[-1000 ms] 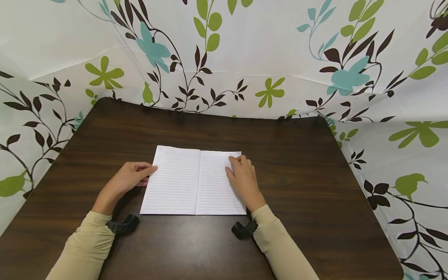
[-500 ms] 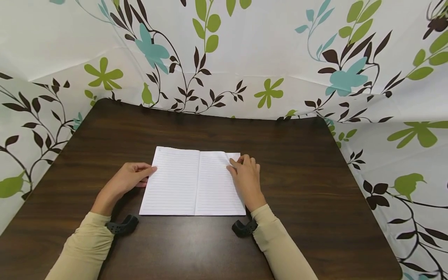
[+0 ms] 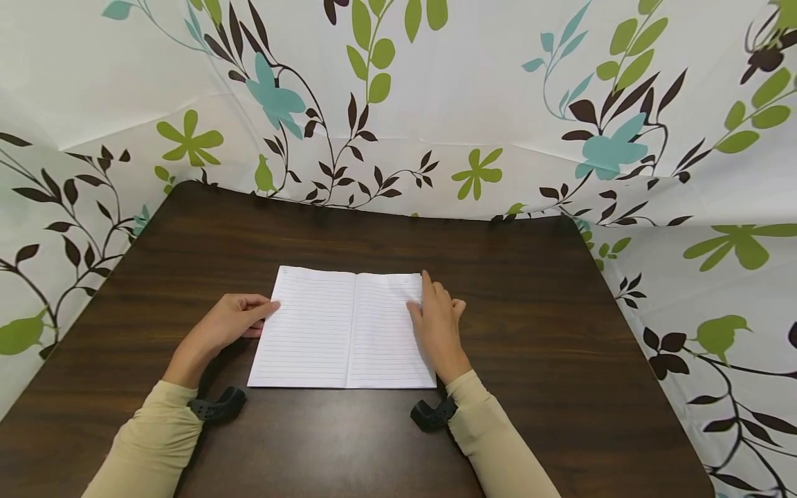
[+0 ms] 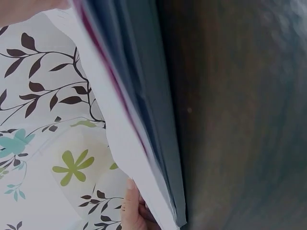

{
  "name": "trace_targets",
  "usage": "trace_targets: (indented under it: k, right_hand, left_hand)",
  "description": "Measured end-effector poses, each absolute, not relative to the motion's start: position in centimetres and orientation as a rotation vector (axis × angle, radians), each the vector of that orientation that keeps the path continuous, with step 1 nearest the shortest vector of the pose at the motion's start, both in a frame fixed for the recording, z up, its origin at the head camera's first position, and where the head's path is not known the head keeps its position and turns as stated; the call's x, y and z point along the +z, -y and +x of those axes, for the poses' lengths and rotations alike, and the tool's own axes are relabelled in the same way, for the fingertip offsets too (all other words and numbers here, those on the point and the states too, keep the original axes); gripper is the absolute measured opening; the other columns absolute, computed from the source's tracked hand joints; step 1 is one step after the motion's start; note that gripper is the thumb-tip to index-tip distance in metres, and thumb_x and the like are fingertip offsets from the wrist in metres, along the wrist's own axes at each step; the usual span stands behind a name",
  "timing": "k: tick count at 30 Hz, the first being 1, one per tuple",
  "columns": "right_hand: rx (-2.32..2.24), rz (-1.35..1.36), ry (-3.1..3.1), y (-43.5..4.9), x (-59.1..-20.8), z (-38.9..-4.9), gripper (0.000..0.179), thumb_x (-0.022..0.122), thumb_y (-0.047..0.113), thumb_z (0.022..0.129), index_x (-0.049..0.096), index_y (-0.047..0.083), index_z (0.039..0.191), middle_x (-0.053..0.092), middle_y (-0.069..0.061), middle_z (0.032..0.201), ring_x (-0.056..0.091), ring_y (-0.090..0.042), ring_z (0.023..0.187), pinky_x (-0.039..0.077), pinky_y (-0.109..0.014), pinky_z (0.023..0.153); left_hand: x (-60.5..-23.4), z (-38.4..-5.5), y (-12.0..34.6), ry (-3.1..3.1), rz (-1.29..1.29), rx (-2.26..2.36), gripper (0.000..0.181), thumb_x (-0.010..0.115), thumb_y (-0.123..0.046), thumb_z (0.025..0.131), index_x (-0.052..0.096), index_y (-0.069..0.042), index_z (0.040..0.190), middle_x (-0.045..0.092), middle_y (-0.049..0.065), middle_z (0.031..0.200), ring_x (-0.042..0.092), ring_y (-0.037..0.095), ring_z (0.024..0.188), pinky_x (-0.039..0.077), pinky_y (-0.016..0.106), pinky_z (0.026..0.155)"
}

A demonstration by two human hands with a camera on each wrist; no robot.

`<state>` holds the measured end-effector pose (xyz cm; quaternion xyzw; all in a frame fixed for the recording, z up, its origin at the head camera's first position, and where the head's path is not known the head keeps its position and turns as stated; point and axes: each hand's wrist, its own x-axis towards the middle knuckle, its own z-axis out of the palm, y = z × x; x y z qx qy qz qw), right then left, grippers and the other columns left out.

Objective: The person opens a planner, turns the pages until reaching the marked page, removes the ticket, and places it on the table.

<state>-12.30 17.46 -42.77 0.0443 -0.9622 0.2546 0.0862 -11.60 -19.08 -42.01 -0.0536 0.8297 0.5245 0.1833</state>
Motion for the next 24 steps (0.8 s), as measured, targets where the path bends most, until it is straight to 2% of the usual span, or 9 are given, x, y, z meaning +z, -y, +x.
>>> trace_targets:
  k: [3,7,11,14,17,20,24]
  right_hand:
    - [0.741,0.161,2.833,-17.5,-42.7,-12.3,0.050,0.072,0.021,0.100,0.060,0.007,0.146,0.062,-0.011,0.102,0.052,-0.028,0.088,0.024,-0.048,0.086]
    - [0.658,0.230,2.776,-17.5,-42.7,-12.3,0.029,0.073,0.016,0.099,0.076,0.013,0.127,0.066,-0.010,0.107,0.058,-0.029,0.094,0.037,-0.046,0.087]
    - [0.568,0.328,2.739,-17.3,-42.5,-12.1,0.026,0.073,0.014,0.098,0.079,0.017,0.123,0.070,-0.009,0.111,0.061,-0.026,0.093,0.047,-0.040,0.079]
    - [0.562,0.417,2.732,-17.0,-42.0,-11.6,0.021,0.072,0.016,0.099,0.080,0.012,0.118,0.068,-0.007,0.096,0.057,-0.020,0.077,0.046,-0.033,0.066]
    - [0.557,0.497,2.732,-16.7,-41.2,-10.9,0.018,0.072,0.018,0.098,0.081,0.009,0.111,0.064,-0.004,0.086,0.054,-0.015,0.070,0.045,-0.030,0.058]
    - [0.518,0.580,2.757,-16.4,-40.4,-10.2,0.020,0.074,0.022,0.096,0.080,0.012,0.113,0.067,-0.003,0.098,0.061,-0.017,0.082,0.052,-0.032,0.065]
    - [0.521,0.714,2.840,-16.0,-39.5,-9.3,0.034,0.077,0.028,0.095,0.075,0.016,0.127,0.067,-0.006,0.126,0.066,-0.023,0.108,0.059,-0.040,0.085]
  left_hand:
    - [-42.0,-11.6,19.1,-2.337,-0.146,1.484,0.045,0.064,-0.035,0.105,0.069,0.002,0.129,0.068,0.004,0.095,0.062,0.012,0.081,0.060,0.021,0.071]
    - [-42.0,-11.6,19.2,-2.341,-0.135,1.483,0.045,0.064,-0.036,0.104,0.069,0.002,0.128,0.067,0.003,0.094,0.062,0.012,0.081,0.060,0.021,0.071]
    - [-42.0,-11.5,19.2,-2.346,-0.137,1.480,0.046,0.065,-0.037,0.104,0.069,0.001,0.129,0.066,0.003,0.095,0.062,0.013,0.082,0.060,0.021,0.072]
    - [-42.1,-11.5,19.2,-2.351,-0.141,1.479,0.046,0.065,-0.038,0.104,0.069,0.001,0.129,0.067,0.004,0.096,0.062,0.013,0.082,0.060,0.022,0.072]
    - [-42.1,-11.6,19.2,-2.353,-0.139,1.478,0.046,0.065,-0.037,0.104,0.069,0.001,0.129,0.067,0.005,0.097,0.062,0.013,0.083,0.060,0.022,0.072]
    - [-42.1,-11.6,19.2,-2.348,-0.136,1.479,0.046,0.064,-0.037,0.104,0.069,0.001,0.129,0.068,0.005,0.098,0.063,0.013,0.083,0.060,0.022,0.073]
    - [-42.0,-11.6,19.3,-2.349,-0.125,1.474,0.045,0.064,-0.037,0.105,0.069,0.001,0.130,0.068,0.006,0.099,0.064,0.012,0.084,0.060,0.022,0.073]
